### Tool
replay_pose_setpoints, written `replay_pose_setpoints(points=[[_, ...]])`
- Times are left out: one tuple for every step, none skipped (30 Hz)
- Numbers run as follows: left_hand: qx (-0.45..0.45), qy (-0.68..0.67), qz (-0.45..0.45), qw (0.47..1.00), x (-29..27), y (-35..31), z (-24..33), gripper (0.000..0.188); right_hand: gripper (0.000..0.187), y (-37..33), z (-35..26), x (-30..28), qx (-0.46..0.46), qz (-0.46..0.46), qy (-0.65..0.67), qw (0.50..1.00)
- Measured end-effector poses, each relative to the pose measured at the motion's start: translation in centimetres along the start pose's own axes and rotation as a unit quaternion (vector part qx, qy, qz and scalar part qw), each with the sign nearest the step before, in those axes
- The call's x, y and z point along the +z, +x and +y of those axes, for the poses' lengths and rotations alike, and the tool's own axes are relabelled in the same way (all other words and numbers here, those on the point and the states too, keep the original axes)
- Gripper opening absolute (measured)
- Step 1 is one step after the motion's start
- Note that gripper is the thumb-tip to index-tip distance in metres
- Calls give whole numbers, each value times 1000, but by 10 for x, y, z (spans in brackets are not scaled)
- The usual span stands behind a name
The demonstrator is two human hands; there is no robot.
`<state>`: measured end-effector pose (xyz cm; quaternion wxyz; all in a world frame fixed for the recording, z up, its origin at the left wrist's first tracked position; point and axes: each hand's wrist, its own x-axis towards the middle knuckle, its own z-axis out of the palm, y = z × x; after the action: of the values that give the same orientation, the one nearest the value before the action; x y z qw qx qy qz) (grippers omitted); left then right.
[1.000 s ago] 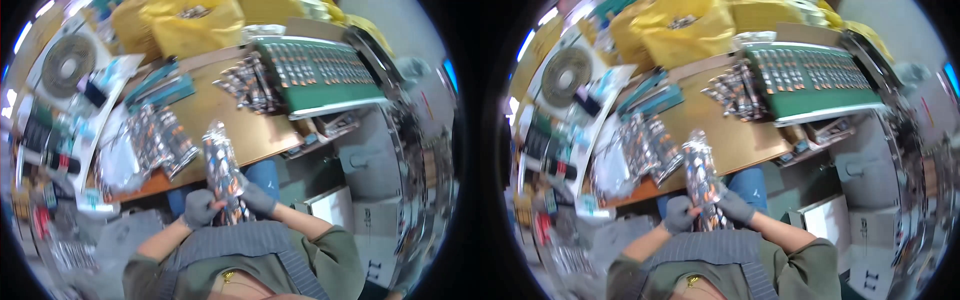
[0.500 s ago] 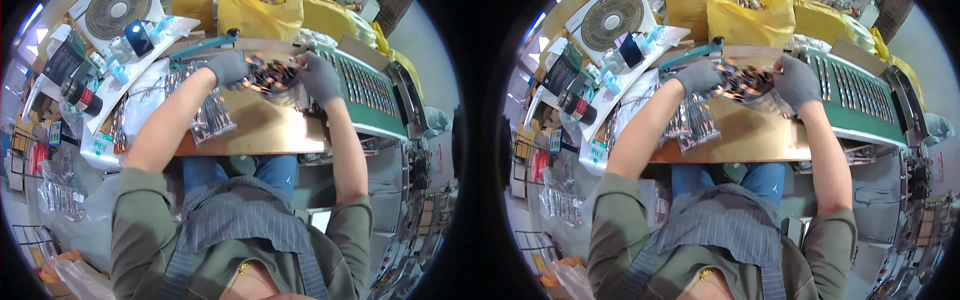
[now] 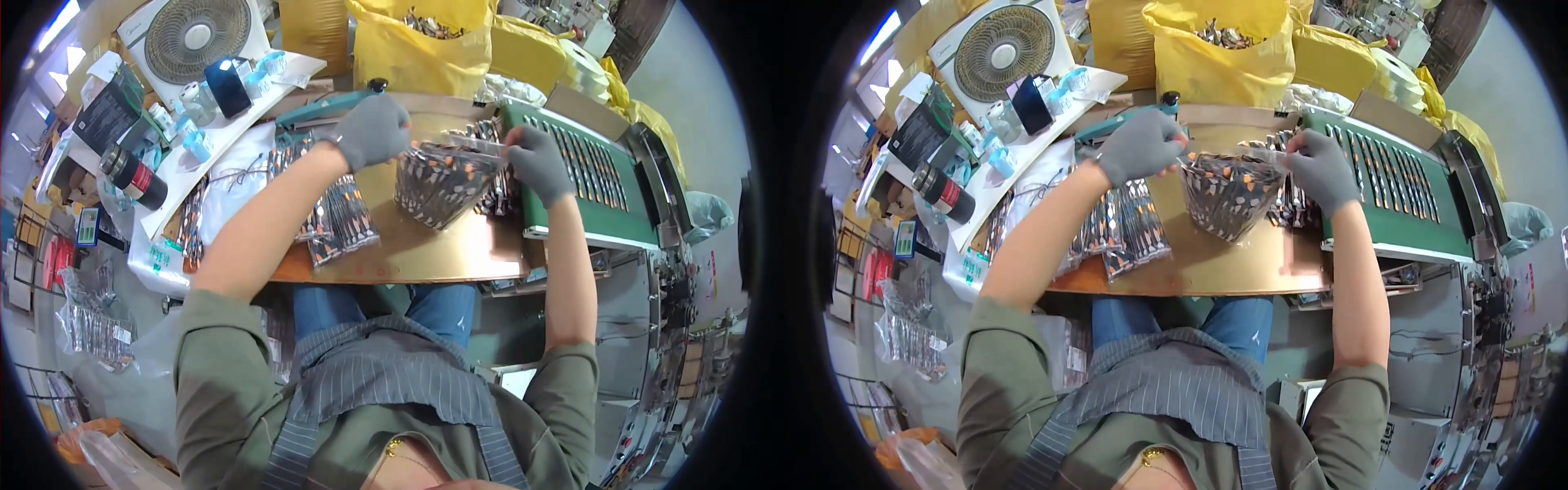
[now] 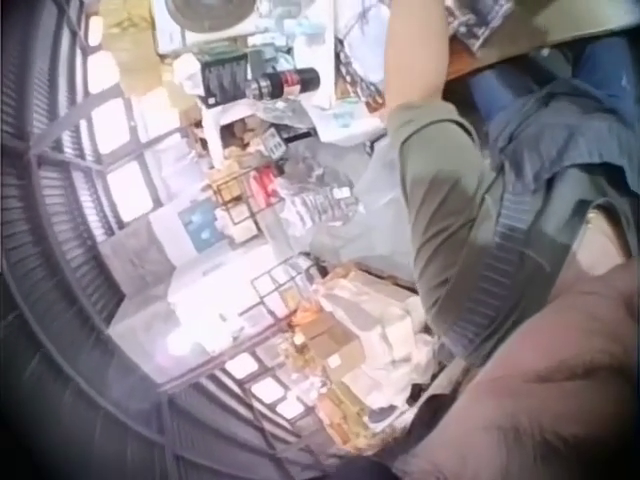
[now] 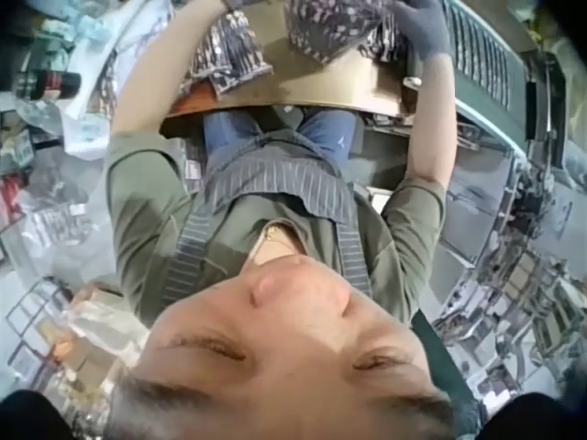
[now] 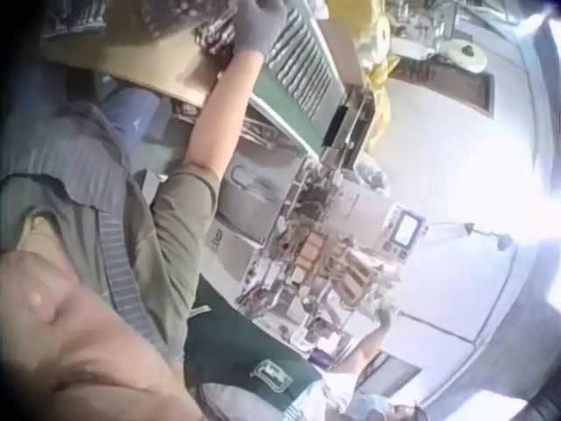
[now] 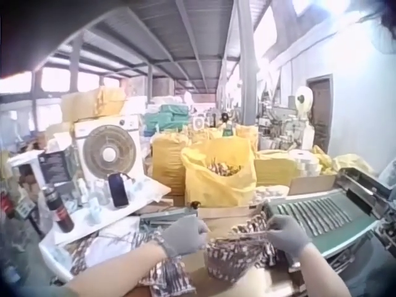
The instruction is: Packing sets of makeup brushes into silver foil sleeves and then into larger plastic bags at a warehouse workstation.
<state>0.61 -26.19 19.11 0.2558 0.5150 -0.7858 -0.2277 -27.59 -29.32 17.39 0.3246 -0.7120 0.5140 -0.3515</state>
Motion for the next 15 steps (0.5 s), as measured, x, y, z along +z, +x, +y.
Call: replay_pose_setpoints(points=[[0,0,-2,1000,1,-2,-2,21,12,-8,0,-4,-29,28,48,998],[13,-20,28,999,3,-3,-5,22,12,-8,-1,-3,-27,29,49,998],[27,-41,58,997,5,-4,-8,23,13,-6,-3,-2,56,-52,23,997],[6,-25,38,999,5,-1,-4,23,14,-1,-6,-3,135,-131,-5,982],[8,-24,39,999,4,-2,-1,23,14,-3,-10,-8,134,-129,-6,983],[3,-79,27,997,4,-6,3,23,21,-10,-16,-15,36,-62,-1,997],[-4,-131,17,991,0,-12,12,23,28,-15,-24,-21,-65,4,5,998],[-33,-181,5,983,-7,-18,22,23,28,-19,-40,-22,-67,5,5,998],[-32,-183,4,983,-12,-21,32,23,28,-23,-60,-15,-243,98,-84,962],[-23,-214,-8,976,-21,-29,43,22,28,-24,-75,-1,-410,182,-162,879],[-7,-249,-26,968,-24,-33,49,22,27,-24,-74,14,-420,145,-254,859],[-7,-250,-28,968,-24,-36,50,22,25,-21,-58,27,-391,53,-225,891],[21,-236,44,971,-26,-37,47,25,24,-16,-55,40,-362,-41,-192,911],[48,-220,116,967,-28,-38,41,30,24,-14,-56,44,-364,-43,-190,911],[45,-218,120,967,-28,-38,33,30,26,-13,-61,47,-282,-49,-128,949]])
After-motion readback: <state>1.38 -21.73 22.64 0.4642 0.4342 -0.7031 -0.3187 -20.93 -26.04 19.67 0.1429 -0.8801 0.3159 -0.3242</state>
